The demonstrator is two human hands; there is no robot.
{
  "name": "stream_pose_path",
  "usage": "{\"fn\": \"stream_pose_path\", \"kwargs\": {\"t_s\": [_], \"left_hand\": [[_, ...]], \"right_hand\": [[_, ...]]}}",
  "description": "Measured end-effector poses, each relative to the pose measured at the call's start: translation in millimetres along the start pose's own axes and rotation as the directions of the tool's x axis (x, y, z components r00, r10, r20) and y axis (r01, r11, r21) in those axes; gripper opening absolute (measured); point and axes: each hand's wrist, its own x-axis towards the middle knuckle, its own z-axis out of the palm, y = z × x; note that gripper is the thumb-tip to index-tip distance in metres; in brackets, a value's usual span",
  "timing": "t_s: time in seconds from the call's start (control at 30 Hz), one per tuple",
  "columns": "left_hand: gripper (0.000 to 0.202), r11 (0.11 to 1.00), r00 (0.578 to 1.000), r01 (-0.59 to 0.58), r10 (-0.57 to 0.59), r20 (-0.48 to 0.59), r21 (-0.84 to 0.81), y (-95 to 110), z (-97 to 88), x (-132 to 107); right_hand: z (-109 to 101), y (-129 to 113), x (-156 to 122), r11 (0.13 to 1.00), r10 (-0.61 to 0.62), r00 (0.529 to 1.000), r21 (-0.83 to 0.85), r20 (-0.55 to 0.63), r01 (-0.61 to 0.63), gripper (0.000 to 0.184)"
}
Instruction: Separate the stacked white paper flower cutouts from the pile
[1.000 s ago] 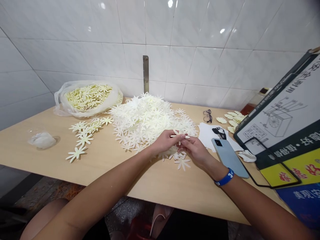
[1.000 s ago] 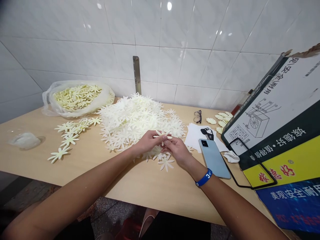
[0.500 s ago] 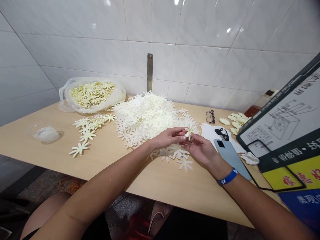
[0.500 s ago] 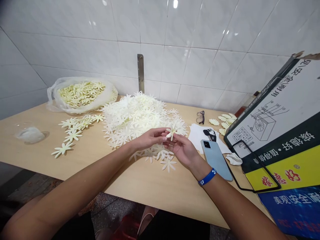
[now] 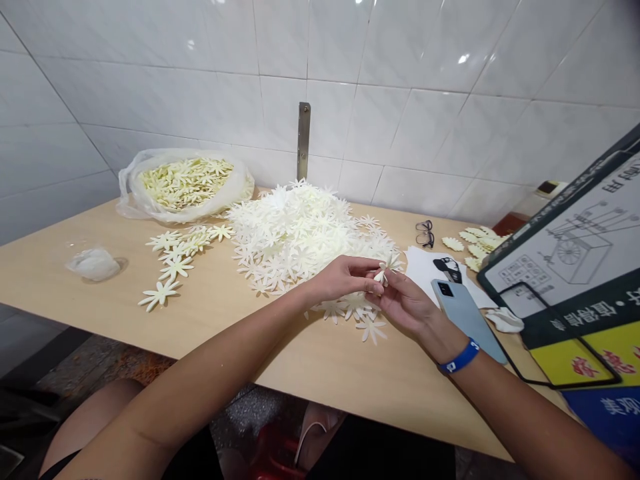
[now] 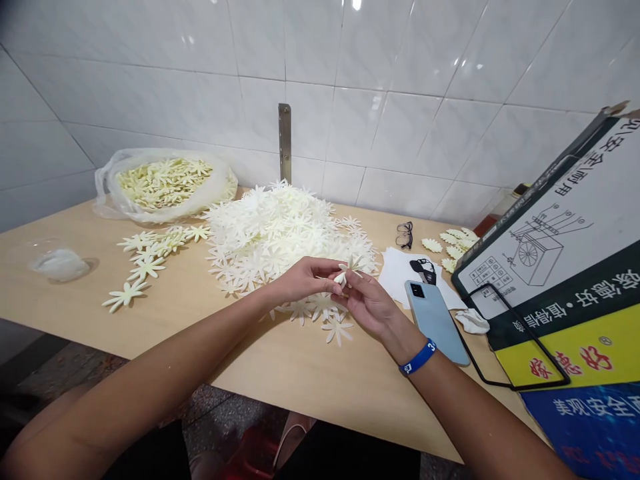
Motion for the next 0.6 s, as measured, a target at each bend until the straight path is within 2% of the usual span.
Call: {"fn": "stream_pose_path", "kwargs": {"t_s": [0.1,0.2,0.37,0.47,0.6], "left_hand": [[0.025,0.999,0.999,0.019,-0.019,0.026,0.034,0,-1.3,-1],[0.025,0.997,0.998,0.056,-0.058,0.024,0.058,-2,-0.6,-2],[0.029,0.994,1.000,0.027,-0.027,-0.009,0.104,-4,1.3,-2],[0.034,0.995,0.999,-0.019,0.016,0.027,0.095,-6,0.6,-1],[0.045,0.996,0.997,0.048,-0.044,0.060,-0.072,-11,-3.0,2]], "right_hand": [[0,1,0,0.997,-0.003,1.000,-0.076,0.013,0.004,0.020],[1,3,0,0.981,-0.029,0.999,-0.195,-0.037,0.021,0.022],[1,6,0,0.916,-0.188,0.978,-0.374,-0.086,0.144,0.025],[0,5,0,0.933,-0.181,0.978,-0.332,-0.100,0.139,0.026],[-2,3,1,0.984,-0.117,0.990,-0.141,-0.078,0.106,0.019]]}}
